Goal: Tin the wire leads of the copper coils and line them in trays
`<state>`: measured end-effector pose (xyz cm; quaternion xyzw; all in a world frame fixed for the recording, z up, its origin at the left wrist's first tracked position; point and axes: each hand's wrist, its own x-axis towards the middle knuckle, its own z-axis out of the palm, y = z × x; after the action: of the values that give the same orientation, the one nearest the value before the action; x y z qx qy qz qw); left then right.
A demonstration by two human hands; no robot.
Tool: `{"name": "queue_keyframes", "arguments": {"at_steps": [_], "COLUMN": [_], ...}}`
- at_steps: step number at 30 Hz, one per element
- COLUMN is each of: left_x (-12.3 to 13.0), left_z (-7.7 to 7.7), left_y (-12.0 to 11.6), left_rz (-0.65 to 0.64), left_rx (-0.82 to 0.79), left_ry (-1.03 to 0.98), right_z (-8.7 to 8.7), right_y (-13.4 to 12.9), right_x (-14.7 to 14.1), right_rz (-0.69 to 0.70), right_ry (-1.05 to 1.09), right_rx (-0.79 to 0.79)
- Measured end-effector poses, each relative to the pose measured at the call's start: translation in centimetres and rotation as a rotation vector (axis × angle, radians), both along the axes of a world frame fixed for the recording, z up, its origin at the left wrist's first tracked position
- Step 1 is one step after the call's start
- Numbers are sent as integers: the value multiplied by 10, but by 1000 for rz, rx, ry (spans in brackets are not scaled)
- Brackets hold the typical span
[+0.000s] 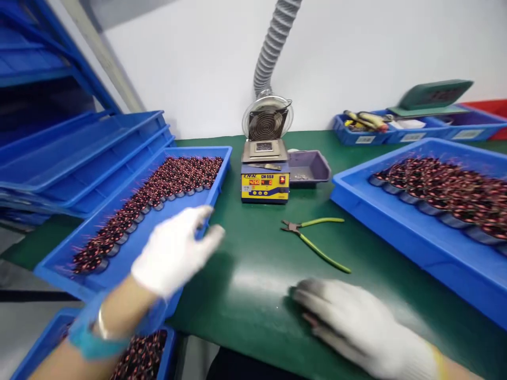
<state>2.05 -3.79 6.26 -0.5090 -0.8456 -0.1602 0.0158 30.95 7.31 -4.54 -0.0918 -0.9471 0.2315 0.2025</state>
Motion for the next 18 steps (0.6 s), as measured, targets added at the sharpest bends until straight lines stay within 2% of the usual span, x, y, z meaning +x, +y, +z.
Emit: {"name": "queue_keyframes", "arguments": {"at_steps": [2,4,7,10,13,16,18], "left_x": [-60,-112,-156,-166,-165,-165,-163], "left_z": [-8,-22,-45,-63,-72,-72,-67], "left_y": [14,23,26,25,28,32,35], "left_rz": [260,464,528,594,654,667,652], "left_rx": [-126,-225,-218,-150,-64,21,83], "left_ry": [11,-67,-95,-85,-95,-129,-156], "right_z": [-1,-4,-9,-11,-12,-14,-15], "right_y": [-10,-12,-11,-12,-13,-12,-11], "right_x": [-42,-74,-100,-106,-104,-103,-102], "right_rz": [144,168,124,96,85,86,88], "right_ry": [-46,-72,-87,-88,-82,-75,-67], "right_rx": [39,78,101,80,64,57,45]}}
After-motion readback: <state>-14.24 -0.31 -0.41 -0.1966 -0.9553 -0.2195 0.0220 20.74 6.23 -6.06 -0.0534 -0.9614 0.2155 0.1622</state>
